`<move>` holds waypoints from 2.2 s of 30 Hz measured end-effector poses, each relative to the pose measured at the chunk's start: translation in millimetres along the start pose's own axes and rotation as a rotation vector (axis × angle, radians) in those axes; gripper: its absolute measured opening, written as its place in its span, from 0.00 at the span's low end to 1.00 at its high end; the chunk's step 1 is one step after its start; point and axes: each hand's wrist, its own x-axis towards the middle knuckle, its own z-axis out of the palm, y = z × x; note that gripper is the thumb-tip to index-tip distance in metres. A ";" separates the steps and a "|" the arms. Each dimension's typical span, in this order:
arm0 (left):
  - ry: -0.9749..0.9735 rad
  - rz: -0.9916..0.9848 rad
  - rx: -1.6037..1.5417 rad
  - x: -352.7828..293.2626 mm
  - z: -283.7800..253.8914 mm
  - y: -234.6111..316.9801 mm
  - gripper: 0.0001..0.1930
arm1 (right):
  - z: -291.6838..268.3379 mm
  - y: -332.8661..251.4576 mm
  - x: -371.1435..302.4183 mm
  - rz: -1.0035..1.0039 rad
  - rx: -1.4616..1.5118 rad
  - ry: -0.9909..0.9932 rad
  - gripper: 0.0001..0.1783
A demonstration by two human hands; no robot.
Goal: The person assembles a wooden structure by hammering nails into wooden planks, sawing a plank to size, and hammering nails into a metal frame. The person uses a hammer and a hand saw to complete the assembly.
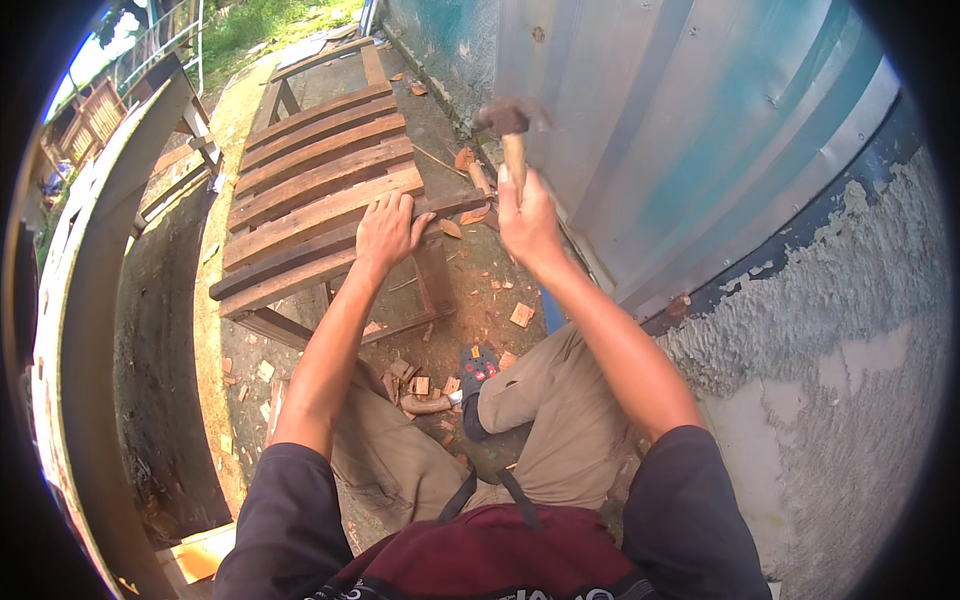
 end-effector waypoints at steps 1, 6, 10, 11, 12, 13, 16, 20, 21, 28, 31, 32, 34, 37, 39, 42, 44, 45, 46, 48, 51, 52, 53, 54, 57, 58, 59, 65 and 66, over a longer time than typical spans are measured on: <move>0.002 -0.007 -0.003 -0.6 0.9 1.0 0.24 | 1.3 19.1 -8.3 -0.093 -0.229 -0.043 0.24; -0.089 -0.018 0.002 -3.0 -3.9 -6.8 0.24 | 4.5 -29.5 -0.4 0.184 -0.242 -0.304 0.25; -0.067 -0.009 0.005 0.0 2.2 -0.8 0.24 | 20.5 -8.4 -24.5 0.077 -0.277 -0.125 0.24; -0.080 -0.009 0.007 0.7 1.1 0.7 0.24 | 17.7 4.8 -25.3 0.093 -0.354 -0.180 0.24; -0.092 -0.014 0.010 0.5 0.0 0.9 0.24 | 15.3 12.4 -24.8 0.105 -0.432 -0.239 0.24; -0.110 -0.027 0.021 -4.4 -2.4 -3.7 0.24 | 11.7 -5.3 -18.8 0.203 -0.345 -0.302 0.24; -0.122 -0.043 0.018 -6.0 -4.1 -1.0 0.24 | 0.6 -41.3 -7.9 0.216 -0.235 -0.203 0.25; -0.098 -0.006 0.015 -1.9 -5.2 -0.2 0.24 | 10.6 -19.6 -17.1 0.211 -0.331 -0.300 0.25; -0.107 -0.003 0.009 -3.6 -5.9 -1.5 0.25 | 6.7 -24.8 -12.4 0.200 -0.341 -0.352 0.25; -0.140 -0.024 0.033 -0.8 -5.8 -0.2 0.26 | 28.4 -26.7 -12.2 0.183 -0.392 -0.237 0.25; -0.158 -0.052 0.046 -4.8 -8.1 -1.7 0.26 | 8.7 -36.3 2.3 0.341 -0.363 -0.358 0.26; -0.127 -0.032 0.040 -4.8 -8.8 -5.2 0.26 | 10.0 -36.5 -4.4 0.290 -0.325 -0.261 0.26; -0.133 -0.036 0.031 -6.3 -8.6 -2.7 0.25 | 13.1 -28.1 -33.2 0.212 -0.256 -0.092 0.28; -0.158 -0.024 0.022 -2.0 -15.3 2.9 0.26 | -9.4 -26.4 -3.3 0.399 -0.352 -0.429 0.28; -0.148 -0.040 0.018 2.4 -8.8 7.1 0.26 | -13.4 -2.1 1.4 0.407 -0.133 -0.299 0.27; -0.224 -0.071 -0.116 -0.1 -9.1 -12.9 0.28 | -5.4 -10.7 -54.1 0.471 0.250 -0.111 0.25; -0.335 -0.079 -0.238 16.3 -21.7 -21.5 0.27 | -9.8 -1.8 -87.6 0.561 0.453 -0.122 0.24; -0.339 -0.052 -0.282 27.4 -33.6 -18.2 0.26 | -15.3 11.9 -100.3 0.623 0.556 -0.168 0.24; -0.345 -0.030 -0.316 36.3 -50.6 -19.4 0.26 | -20.5 7.1 -112.0 0.655 0.556 -0.244 0.24; -0.235 0.035 -0.402 39.8 -72.3 -24.3 0.23 | -28.0 -12.2 -129.9 0.673 0.571 -0.418 0.23; -0.245 0.107 -0.479 55.2 -121.6 -3.4 0.22 | -35.5 -29.8 -148.7 0.637 0.594 -0.672 0.23; -0.227 0.127 -0.536 55.1 -135.0 4.8 0.22 | -39.1 -39.2 -146.1 0.609 0.601 -0.754 0.23; -0.303 0.141 -0.572 52.9 -150.3 10.1 0.22 | -42.1 -48.3 -143.3 0.581 0.608 -0.836 0.23; -0.377 0.152 -0.606 49.3 -166.8 15.0 0.23 | -44.5 -58.4 -140.9 0.595 0.625 -0.907 0.23; -0.471 0.170 -0.672 21.1 -207.5 32.1 0.23 | -46.2 -73.2 -134.0 0.522 0.524 -1.053 0.25; -0.489 0.170 -0.718 13.1 -212.6 41.6 0.23 | -50.7 -74.4 -131.8 0.479 0.474 -1.083 0.26; -0.508 0.168 -0.763 10.6 -216.2 47.5 0.23 | -53.6 -74.9 -129.5 0.449 0.435 -1.112 0.26; -0.533 0.056 -0.741 -20.7 -232.5 52.1 0.22 | -67.2 -83.8 -135.4 0.405 0.324 -1.264 0.21; -0.548 0.035 -0.758 -28.7 -233.6 50.6 0.22 | -67.7 -83.2 -136.9 0.382 0.321 -1.285 0.21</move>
